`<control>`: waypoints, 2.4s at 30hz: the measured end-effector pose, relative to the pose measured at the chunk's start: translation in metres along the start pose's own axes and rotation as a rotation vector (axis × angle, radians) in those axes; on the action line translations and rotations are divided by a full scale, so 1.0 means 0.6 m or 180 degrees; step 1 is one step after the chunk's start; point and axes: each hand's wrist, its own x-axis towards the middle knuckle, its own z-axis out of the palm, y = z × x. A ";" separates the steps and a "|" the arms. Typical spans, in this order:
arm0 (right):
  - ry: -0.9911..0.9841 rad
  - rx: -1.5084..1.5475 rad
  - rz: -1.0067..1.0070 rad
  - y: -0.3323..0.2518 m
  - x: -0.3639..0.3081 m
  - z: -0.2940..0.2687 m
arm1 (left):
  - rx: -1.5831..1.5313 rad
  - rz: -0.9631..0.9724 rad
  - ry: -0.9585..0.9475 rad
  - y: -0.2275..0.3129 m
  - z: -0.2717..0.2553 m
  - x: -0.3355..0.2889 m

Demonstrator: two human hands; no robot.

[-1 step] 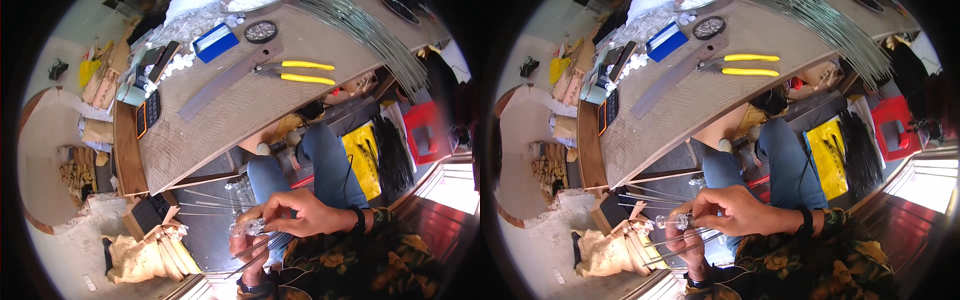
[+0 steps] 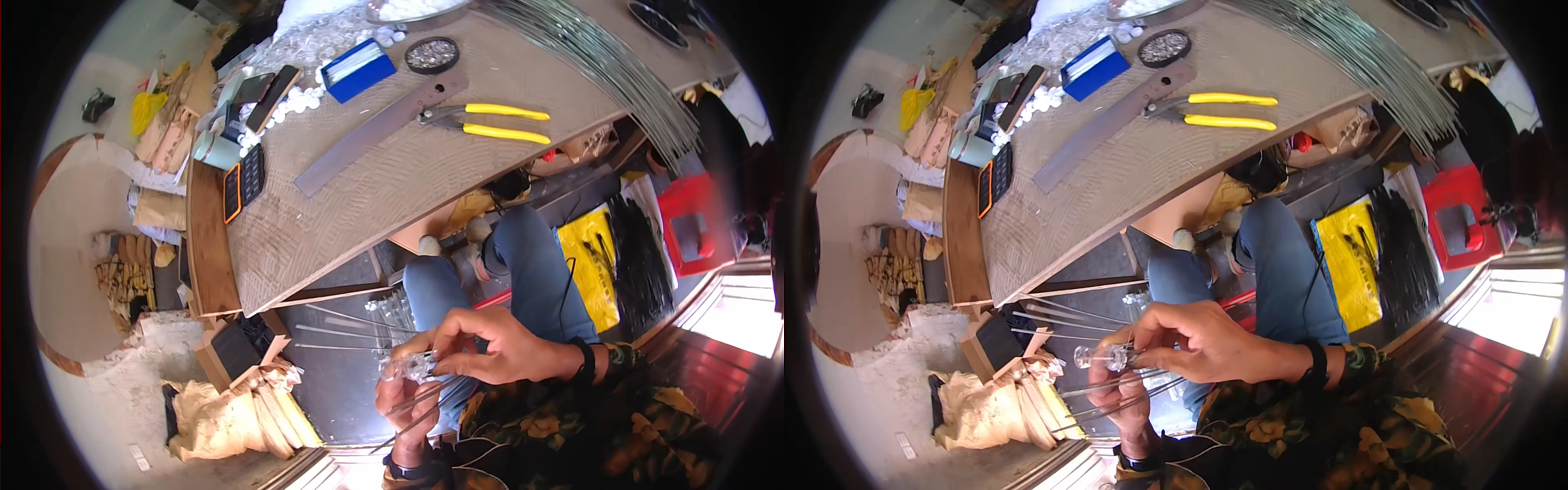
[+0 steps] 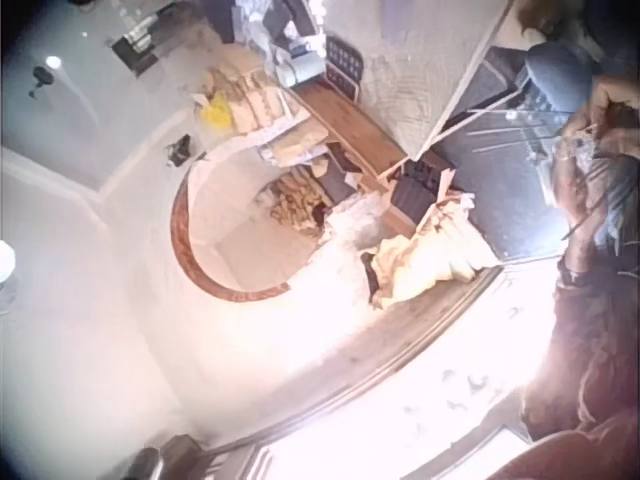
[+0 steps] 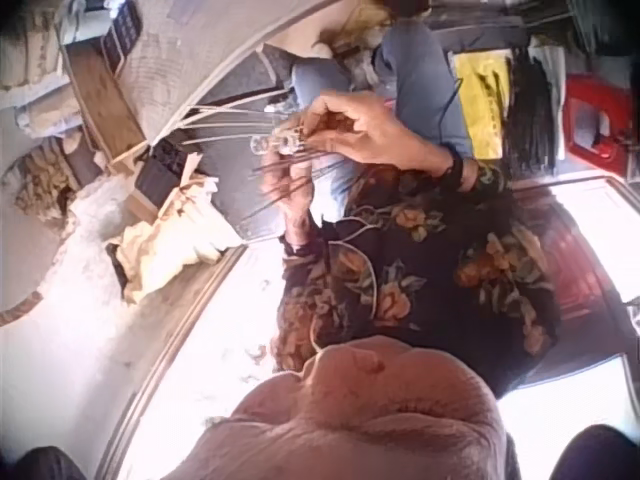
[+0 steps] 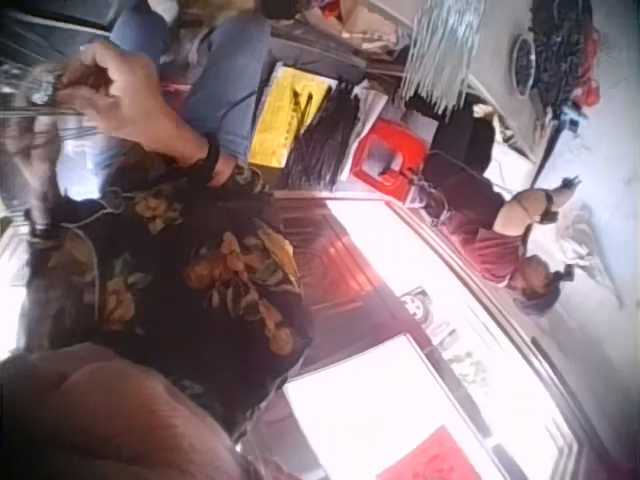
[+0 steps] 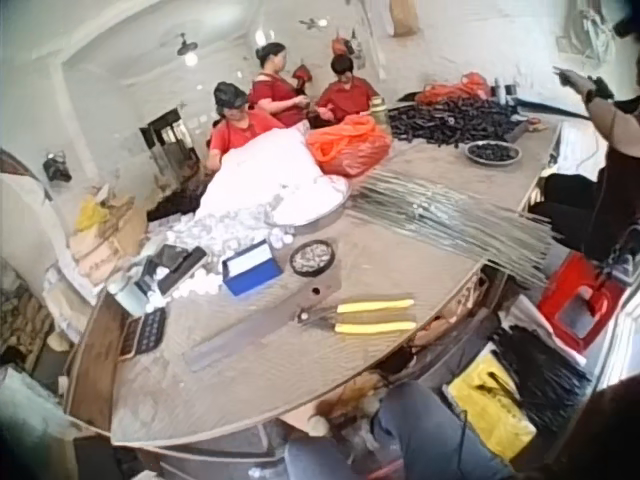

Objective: The person holds a group of metal umbrella ribs and inserts them into a white plastic runner by hand. The person then uses pliers to adjust the metal components near the plastic runner while holding the assembly.

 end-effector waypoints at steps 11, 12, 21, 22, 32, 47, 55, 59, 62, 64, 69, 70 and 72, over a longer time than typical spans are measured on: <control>0.0409 0.1062 0.0382 0.006 0.000 -0.002 | -0.0214 -0.0387 -0.0506 0.006 0.012 0.025; 0.0446 0.1044 0.0300 0.010 -0.002 0.000 | -0.0219 -0.0375 -0.0482 0.006 0.012 0.024; 0.0107 -0.0923 -0.0536 -0.008 -0.002 0.037 | -0.1253 -0.0268 -0.0371 -0.036 -0.043 0.015; 0.0138 -0.1318 -0.0703 -0.006 -0.005 0.041 | -0.1263 -0.0190 -0.0332 -0.039 -0.045 0.012; 0.0559 -0.1973 -0.1259 -0.005 -0.012 0.059 | -0.0409 0.0363 0.0021 -0.034 -0.031 -0.007; 0.0351 -0.1378 -0.0772 -0.003 -0.019 0.045 | 0.0709 0.0357 0.0045 -0.022 -0.010 -0.010; 0.0370 -0.0210 0.0179 0.000 -0.026 0.038 | -0.0034 0.0385 -0.0120 -0.028 0.000 -0.012; 0.0155 -0.0151 0.0197 0.014 -0.014 0.019 | -0.0249 0.0064 -0.0029 -0.021 0.016 -0.015; -0.0102 0.0076 0.0421 0.020 -0.007 0.013 | -0.0821 0.0249 -0.0233 -0.026 0.012 -0.005; -0.0309 0.0363 0.0681 0.020 0.003 0.009 | -0.0411 0.0553 -0.0505 -0.020 0.005 0.000; -0.0465 0.0784 0.1045 0.014 0.012 -0.008 | -0.0205 0.0517 -0.0759 -0.040 -0.004 0.013; -0.0352 0.0595 0.1046 0.012 0.010 -0.010 | -0.0219 0.0542 -0.0734 -0.022 0.006 0.016; -0.0318 0.0375 0.0989 0.017 0.017 -0.005 | 0.0142 0.0193 -0.0584 0.011 0.023 0.028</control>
